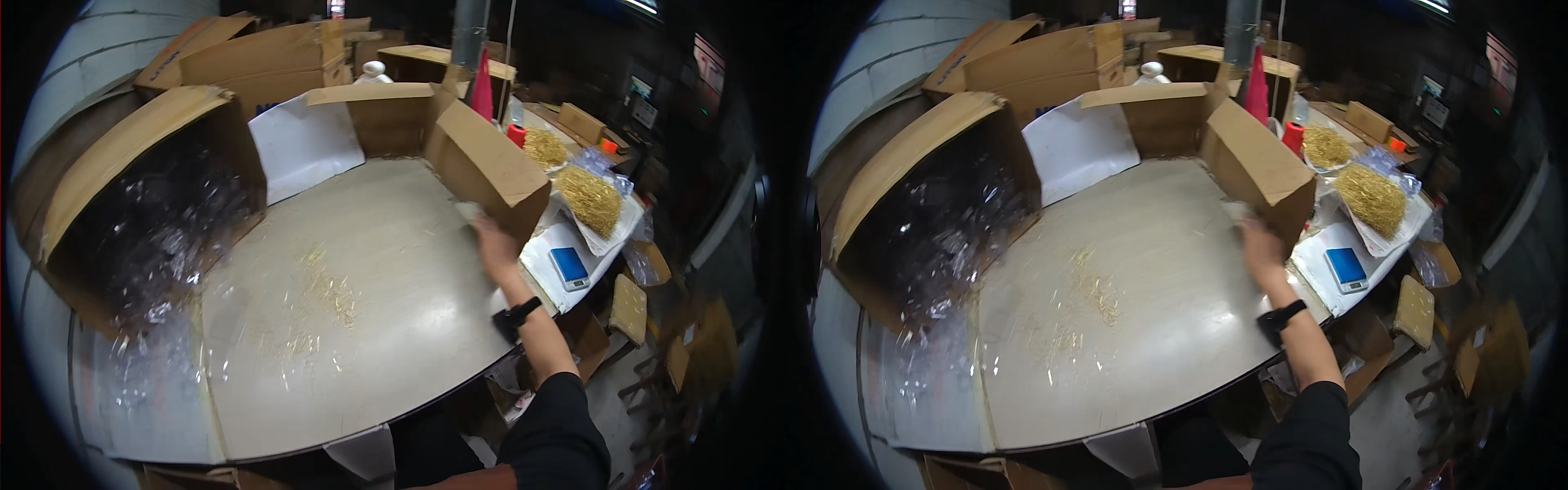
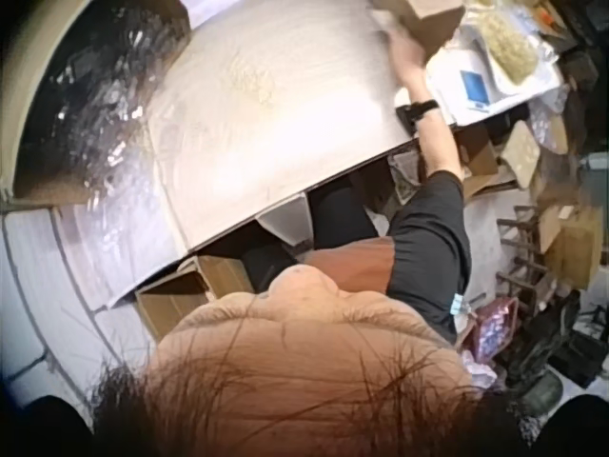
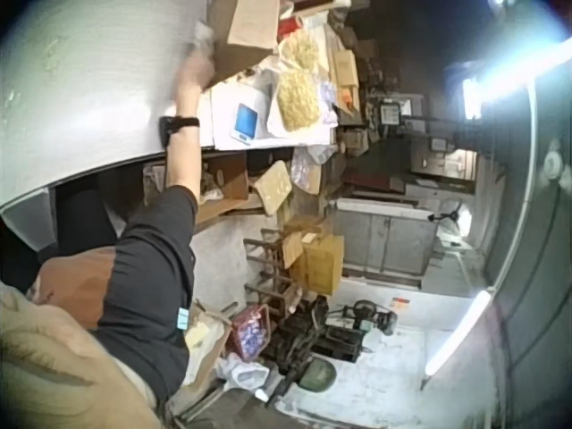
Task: The recorder is sorting and packing small bundles of gold-colored wire into bags and boxes on a workshop floor.
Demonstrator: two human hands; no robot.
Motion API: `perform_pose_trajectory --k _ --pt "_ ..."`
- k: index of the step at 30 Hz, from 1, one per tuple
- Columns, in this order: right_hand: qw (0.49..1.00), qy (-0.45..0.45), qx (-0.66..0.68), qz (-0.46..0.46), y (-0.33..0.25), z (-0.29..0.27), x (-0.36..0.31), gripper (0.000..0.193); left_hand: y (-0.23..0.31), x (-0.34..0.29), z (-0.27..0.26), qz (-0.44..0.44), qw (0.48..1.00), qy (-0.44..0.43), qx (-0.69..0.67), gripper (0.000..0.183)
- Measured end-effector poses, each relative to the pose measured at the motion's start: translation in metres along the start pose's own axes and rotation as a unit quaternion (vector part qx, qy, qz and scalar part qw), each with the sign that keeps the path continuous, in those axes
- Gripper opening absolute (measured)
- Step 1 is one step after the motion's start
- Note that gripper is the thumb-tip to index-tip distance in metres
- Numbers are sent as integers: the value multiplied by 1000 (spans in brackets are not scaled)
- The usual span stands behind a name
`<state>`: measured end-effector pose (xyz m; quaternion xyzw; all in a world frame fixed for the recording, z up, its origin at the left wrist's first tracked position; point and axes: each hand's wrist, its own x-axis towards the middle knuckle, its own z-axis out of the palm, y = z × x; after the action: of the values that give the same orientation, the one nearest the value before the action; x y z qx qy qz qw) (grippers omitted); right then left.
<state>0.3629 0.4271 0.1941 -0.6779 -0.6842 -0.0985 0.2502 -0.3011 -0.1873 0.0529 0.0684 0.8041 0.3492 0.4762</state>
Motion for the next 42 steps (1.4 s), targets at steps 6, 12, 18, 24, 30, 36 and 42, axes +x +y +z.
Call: perform_pose_trajectory --k 6,12,18,24,30,36,42 --pt "964 -252 -72 -36 -83 -37 -50 64 72 -17 -28 141 990 11 -19 14" --pt "965 -184 95 -160 -131 -40 -52 73 218 -82 44 383 923 18 -24 21" --pt "940 -219 -254 -67 -125 -61 -53 64 308 -60 125 441 895 -64 18 17" --pt "943 -267 167 -112 -171 15 -43 69 404 2 220 593 771 56 224 32" --pt "900 -396 2 -180 -285 25 -59 72 435 44 281 439 762 118 461 50" --pt "899 -334 45 -279 -251 18 -122 72 421 24 288 647 562 242 455 55" --pt "919 -277 98 -263 -247 -5 -181 72 407 -4 286 677 503 214 492 68"
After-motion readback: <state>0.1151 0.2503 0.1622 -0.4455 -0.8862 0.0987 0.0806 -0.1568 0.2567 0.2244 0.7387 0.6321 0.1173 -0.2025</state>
